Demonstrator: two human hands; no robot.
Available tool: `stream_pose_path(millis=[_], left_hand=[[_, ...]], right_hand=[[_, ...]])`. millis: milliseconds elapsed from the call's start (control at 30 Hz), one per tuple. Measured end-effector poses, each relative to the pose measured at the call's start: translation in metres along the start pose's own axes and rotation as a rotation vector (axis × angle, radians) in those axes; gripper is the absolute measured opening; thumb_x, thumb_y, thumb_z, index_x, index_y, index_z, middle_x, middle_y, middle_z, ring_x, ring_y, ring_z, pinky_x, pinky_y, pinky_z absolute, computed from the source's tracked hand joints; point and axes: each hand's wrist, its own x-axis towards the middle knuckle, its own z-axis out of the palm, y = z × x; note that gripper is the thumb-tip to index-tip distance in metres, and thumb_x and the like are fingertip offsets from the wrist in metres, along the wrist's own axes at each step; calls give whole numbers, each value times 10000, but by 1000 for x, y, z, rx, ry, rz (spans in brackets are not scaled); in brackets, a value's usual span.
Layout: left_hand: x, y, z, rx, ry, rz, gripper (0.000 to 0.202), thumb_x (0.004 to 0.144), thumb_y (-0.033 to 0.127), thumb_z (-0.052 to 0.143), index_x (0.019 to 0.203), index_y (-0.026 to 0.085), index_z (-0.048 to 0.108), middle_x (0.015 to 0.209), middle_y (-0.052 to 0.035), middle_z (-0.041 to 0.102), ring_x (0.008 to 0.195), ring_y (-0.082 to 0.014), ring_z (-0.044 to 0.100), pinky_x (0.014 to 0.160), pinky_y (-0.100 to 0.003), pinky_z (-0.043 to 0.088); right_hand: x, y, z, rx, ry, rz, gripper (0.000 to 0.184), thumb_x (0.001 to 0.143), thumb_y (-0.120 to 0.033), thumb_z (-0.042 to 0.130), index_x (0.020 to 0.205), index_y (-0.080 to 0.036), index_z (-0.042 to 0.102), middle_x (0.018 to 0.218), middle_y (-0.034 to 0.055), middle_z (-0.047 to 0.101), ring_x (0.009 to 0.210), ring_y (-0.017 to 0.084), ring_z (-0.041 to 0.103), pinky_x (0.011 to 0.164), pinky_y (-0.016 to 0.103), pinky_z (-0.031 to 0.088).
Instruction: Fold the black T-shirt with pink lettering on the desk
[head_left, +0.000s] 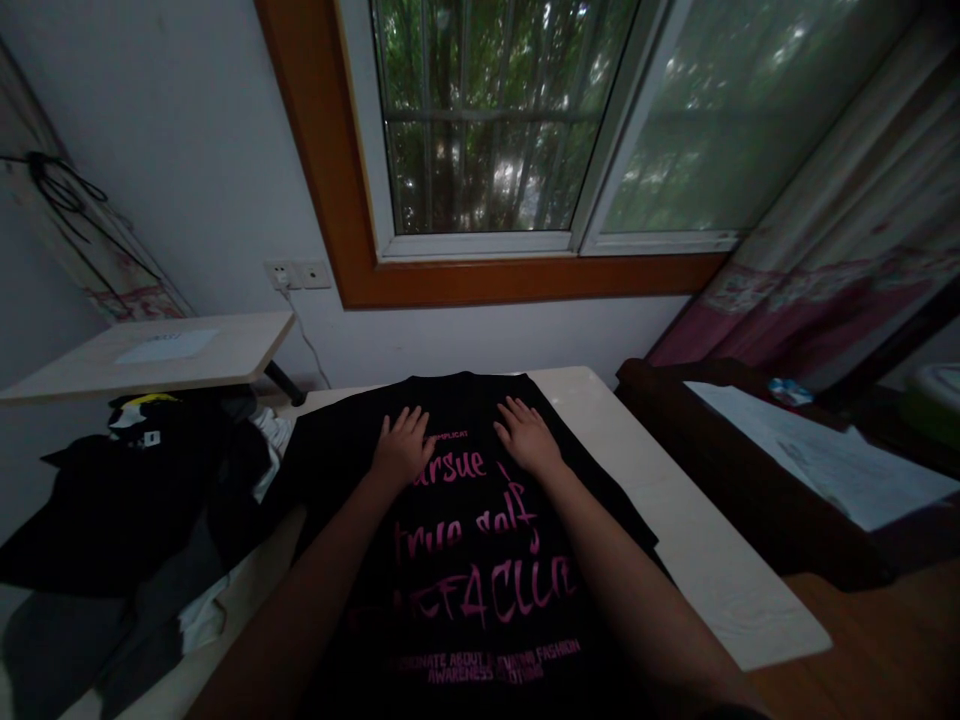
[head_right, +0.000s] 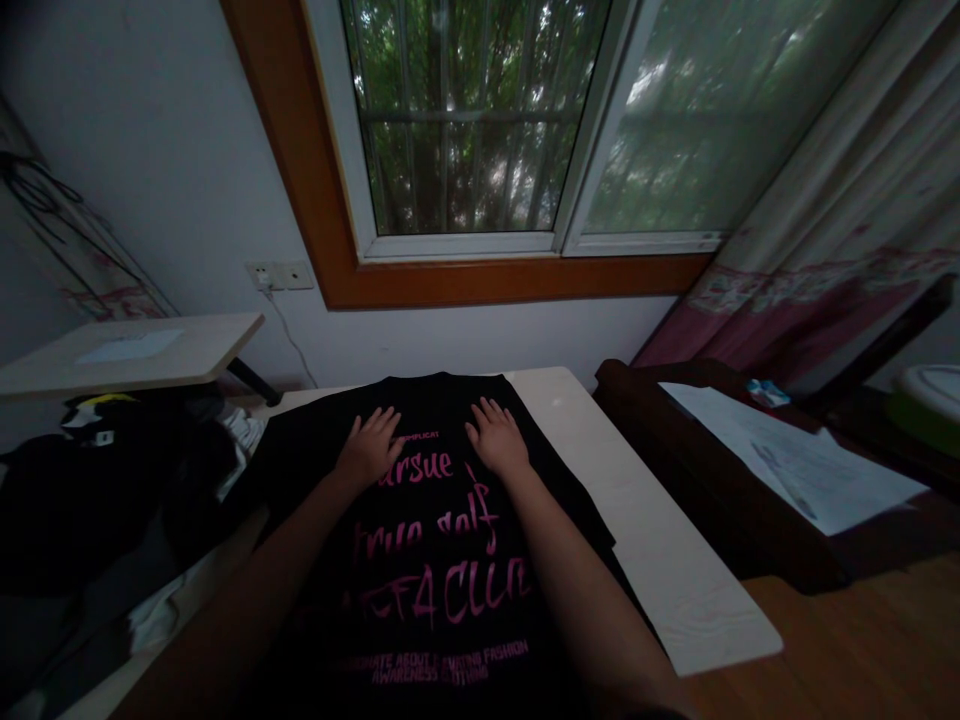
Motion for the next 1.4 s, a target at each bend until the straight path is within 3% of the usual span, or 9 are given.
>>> stream_pose_path(millis=[167,433,600,767,967,1267,1400], left_hand=[[-20,5,5,3,75,58,587,1013,467,301,1517,187,410,1614,-87,351,1509,-259,280,1234,-523,206],[-38,-32,0,50,32,-41,584,1001,490,334,1519,230,413,1618,-73,347,1515,-259,266,1231,-514,208],[-45,-59,2,71,61,-108,599,1006,482,323,1506,169,431,1605,-110,369,1503,-263,295,1224,-471,245],[-47,-67,5,93,92,-131,595,1006,455,333,1487,127,454,1591,-140,385,1489,-272,327,1222,-460,263],[-48,-65,4,95,103,-130,584,1004,448,339,1486,141,460,1585,-128,397,1493,-270,320,1221,-460,265],[-48,-64,2,93,90,-125,591,1009,452,327,1492,133,447,1595,-135,377,1495,-275,313,1217,-475,260],[-48,-66,3,87,94,-122,597,1010,458,324,1494,130,446,1597,-135,373,1497,-277,309,1220,-471,258]], right_hand=[[-6,6,-2,0,2,-13,535,1028,-453,375,1482,-191,484,1601,99,360,1490,261,305,1221,470,234],[-17,38,-6,1,21,-25,526,1026,-427,389,1461,-161,516,1581,101,396,1478,264,332,1217,440,283],[-21,54,-3,22,58,-39,524,1023,-409,395,1424,-111,553,1546,127,446,1461,262,366,1222,417,295],[-21,54,0,81,102,-51,527,1010,-432,419,1393,-108,582,1514,139,486,1437,293,404,1209,459,322],[-22,32,-10,175,90,-42,576,1021,-443,386,1433,-66,527,1548,179,425,1460,305,365,1216,466,304],[-7,-46,-9,197,-74,-105,734,1019,-563,340,1537,-44,351,1628,196,245,1524,293,204,1233,464,213],[-9,-55,-1,126,-82,-82,730,1024,-562,314,1539,-45,350,1624,193,261,1527,289,193,1242,476,156]])
